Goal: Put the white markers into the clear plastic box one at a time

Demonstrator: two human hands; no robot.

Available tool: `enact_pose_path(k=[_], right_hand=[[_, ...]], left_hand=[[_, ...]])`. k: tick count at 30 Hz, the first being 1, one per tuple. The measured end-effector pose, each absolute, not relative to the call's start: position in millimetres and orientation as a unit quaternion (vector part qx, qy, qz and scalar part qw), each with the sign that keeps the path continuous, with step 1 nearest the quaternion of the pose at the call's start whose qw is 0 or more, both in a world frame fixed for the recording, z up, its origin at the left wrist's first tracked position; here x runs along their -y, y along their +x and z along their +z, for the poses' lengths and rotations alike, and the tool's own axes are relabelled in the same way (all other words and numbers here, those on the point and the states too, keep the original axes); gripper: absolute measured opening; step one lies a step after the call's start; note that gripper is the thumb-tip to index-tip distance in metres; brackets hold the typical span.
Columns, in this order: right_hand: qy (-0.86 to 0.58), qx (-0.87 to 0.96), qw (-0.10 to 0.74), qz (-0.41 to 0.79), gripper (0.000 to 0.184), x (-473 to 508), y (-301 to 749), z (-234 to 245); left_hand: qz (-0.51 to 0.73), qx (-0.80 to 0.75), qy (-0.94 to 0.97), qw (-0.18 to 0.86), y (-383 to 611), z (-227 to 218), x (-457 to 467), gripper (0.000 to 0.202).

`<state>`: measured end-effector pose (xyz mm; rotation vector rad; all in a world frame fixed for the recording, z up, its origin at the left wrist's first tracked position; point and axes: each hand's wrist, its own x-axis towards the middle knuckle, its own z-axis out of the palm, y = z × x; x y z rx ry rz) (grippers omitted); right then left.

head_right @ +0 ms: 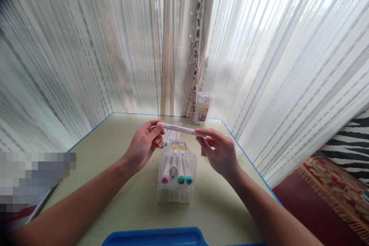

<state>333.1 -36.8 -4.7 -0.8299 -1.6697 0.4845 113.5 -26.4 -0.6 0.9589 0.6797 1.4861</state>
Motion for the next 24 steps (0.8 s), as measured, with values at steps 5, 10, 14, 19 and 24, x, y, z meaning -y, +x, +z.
enact_pose_path(k=[5,10,14,19,24], right_hand=[[-0.340,0.717,0.575,0.199,0.016,34.9,335.0,-7.1],[-0.341,0.718,0.573,0.202,0.019,33.3,336.0,-10.1],[-0.344,0.709,0.579,0.207,0.021,33.0,335.1,-8.0],[-0.325,0.663,0.641,0.211,0.019,37.3,333.6,7.0],[-0.314,0.630,0.690,0.169,0.016,47.9,339.7,25.2]], left_hand=[[0.633,-0.292,0.421,0.581,113.6,-0.1,26.9,0.025],[0.633,-0.303,0.417,0.578,114.4,-1.0,26.8,0.026],[0.639,-0.330,0.401,0.567,113.0,-3.3,25.3,0.030],[0.648,-0.352,0.387,0.554,109.3,-3.9,23.1,0.029],[0.638,-0.350,0.377,0.573,108.5,-1.9,22.5,0.042]])
